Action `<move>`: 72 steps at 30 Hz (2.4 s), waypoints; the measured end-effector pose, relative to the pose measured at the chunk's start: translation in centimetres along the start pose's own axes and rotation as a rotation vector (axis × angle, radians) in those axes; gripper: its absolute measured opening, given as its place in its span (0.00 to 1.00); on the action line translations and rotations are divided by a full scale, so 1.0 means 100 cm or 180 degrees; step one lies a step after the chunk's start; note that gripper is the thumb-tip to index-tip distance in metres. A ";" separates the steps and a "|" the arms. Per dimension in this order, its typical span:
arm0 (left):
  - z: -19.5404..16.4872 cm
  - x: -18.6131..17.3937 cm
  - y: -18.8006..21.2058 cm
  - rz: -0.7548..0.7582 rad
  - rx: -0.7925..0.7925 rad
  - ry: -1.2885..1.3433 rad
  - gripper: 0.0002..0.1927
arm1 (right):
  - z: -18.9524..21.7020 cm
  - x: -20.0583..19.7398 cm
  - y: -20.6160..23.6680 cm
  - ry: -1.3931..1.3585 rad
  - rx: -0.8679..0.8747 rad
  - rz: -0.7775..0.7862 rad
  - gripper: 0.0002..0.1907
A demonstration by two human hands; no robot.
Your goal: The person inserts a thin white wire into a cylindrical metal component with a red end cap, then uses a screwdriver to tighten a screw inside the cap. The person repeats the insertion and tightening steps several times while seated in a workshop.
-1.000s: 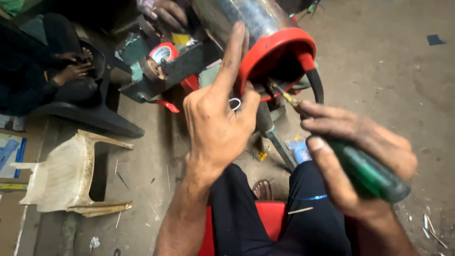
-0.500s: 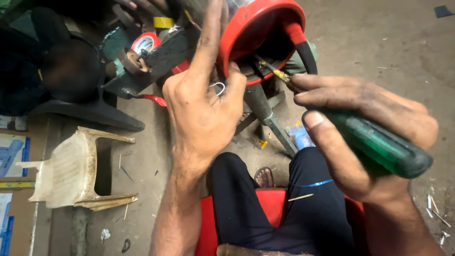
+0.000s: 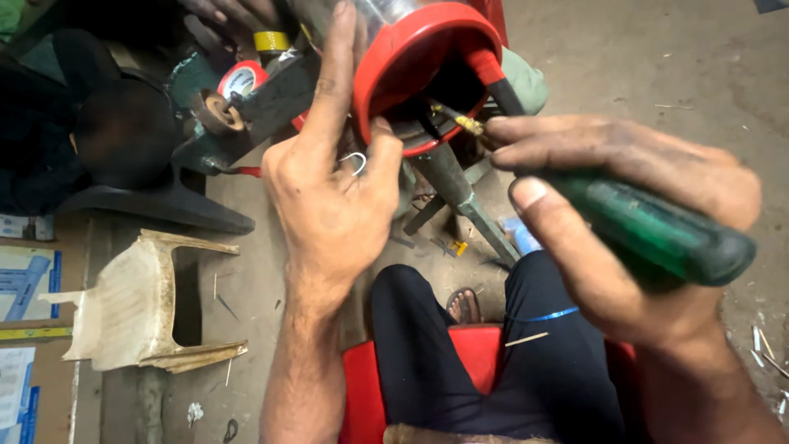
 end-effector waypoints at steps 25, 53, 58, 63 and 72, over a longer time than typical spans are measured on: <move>0.004 0.001 0.000 -0.0035 -0.0025 0.0078 0.35 | -0.009 0.005 0.008 -0.0105 -0.0103 -0.0021 0.09; 0.004 0.000 0.006 0.0007 0.0182 -0.0089 0.34 | -0.010 0.003 0.043 0.0282 -0.0240 -0.0088 0.08; 0.002 0.000 0.005 0.0003 0.0218 -0.0073 0.34 | -0.016 0.006 0.043 0.0260 -0.0254 -0.0114 0.07; 0.009 0.000 0.006 0.0017 -0.0163 0.0030 0.32 | 0.010 0.008 0.022 0.0119 0.0068 -0.0082 0.08; 0.013 -0.003 0.017 0.0169 0.0198 -0.0089 0.27 | -0.061 0.000 0.006 -0.0912 0.0866 0.0635 0.17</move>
Point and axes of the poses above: each hand's wrist, its own y-axis away from the middle knuckle, its own x-axis out of the palm, z = x × y, the point moved 7 cm from there along -y, towards the middle knuckle, and after that the axes turned 13 degrees about x, right-handed, at the moved point
